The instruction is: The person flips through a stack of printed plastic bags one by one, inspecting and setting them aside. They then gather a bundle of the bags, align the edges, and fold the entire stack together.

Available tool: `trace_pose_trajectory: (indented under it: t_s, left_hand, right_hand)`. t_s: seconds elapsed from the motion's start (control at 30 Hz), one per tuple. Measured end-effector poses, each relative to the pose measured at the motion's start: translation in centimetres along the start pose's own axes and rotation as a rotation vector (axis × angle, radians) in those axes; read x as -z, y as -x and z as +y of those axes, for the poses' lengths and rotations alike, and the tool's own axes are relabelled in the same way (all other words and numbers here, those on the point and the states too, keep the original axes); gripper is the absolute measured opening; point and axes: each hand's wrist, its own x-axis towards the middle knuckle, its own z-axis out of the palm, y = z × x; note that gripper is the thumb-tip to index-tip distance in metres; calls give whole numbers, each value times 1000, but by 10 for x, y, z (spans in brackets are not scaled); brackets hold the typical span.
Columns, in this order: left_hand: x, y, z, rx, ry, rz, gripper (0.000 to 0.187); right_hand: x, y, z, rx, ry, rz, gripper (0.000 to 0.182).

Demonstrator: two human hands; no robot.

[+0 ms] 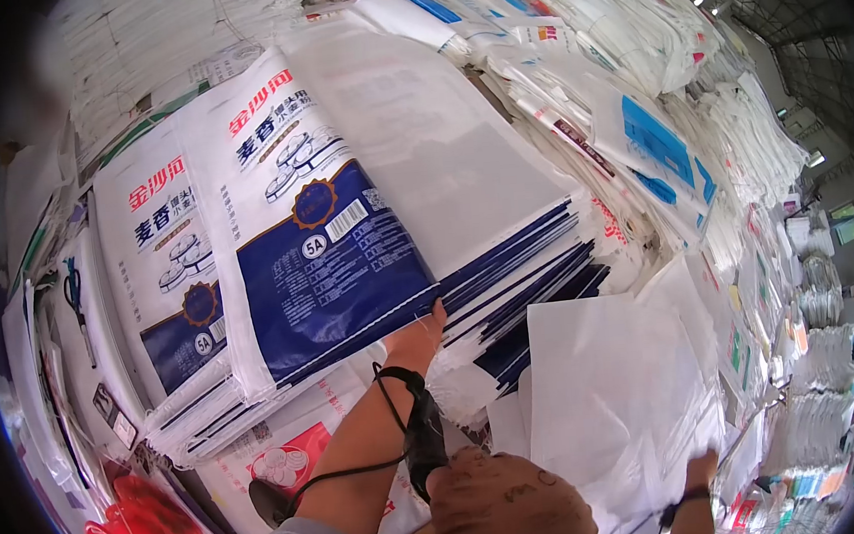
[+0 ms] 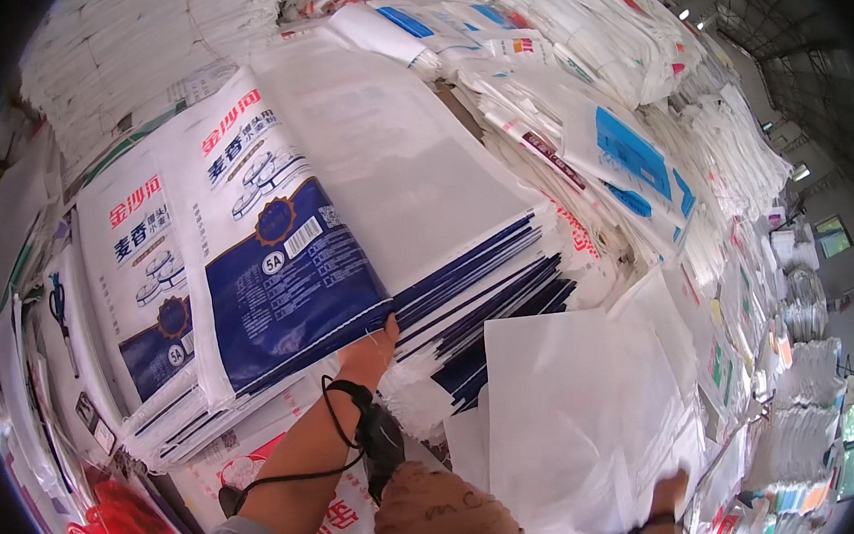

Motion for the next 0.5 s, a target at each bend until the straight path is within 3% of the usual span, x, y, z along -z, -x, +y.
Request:
trace_pose_trajectory:
  t_s: [0.07, 0.13, 0.2, 0.23, 0.27, 0.33, 0.37, 0.43, 0.5]
  left_hand:
    - [18, -1, 4, 21, 19, 3, 52]
    - [32, -4, 7, 55, 89, -46, 51]
    - [31, -7, 9, 85, 156, -94, 51]
    - [27, -5, 7, 64, 144, -88, 51]
    - [24, -5, 4, 47, 129, -81, 51]
    - [29, -5, 4, 55, 136, -107, 51]
    - [29, -5, 4, 71, 149, -127, 51]
    - [26, -5, 3, 80, 126, -62, 51]
    - [31, -5, 5, 74, 112, -79, 51]
  right_hand:
    - [-12, -62, -139, 411, -270, 203, 47]
    - [32, -72, -320, 541, -919, -124, 43]
    - [78, -51, -461, 752, -922, -161, 32]
    - [96, -34, -514, 649, -1065, -357, 29]
    - [65, -41, -559, 767, -1091, -315, 30]
    - [76, -15, -621, 507, -1229, -582, 35]
    - [68, -13, -637, 503, -1233, -591, 35]
    - [57, -8, -665, 178, -1071, -646, 39]
    - [52, -13, -676, 180, -1039, -680, 40]
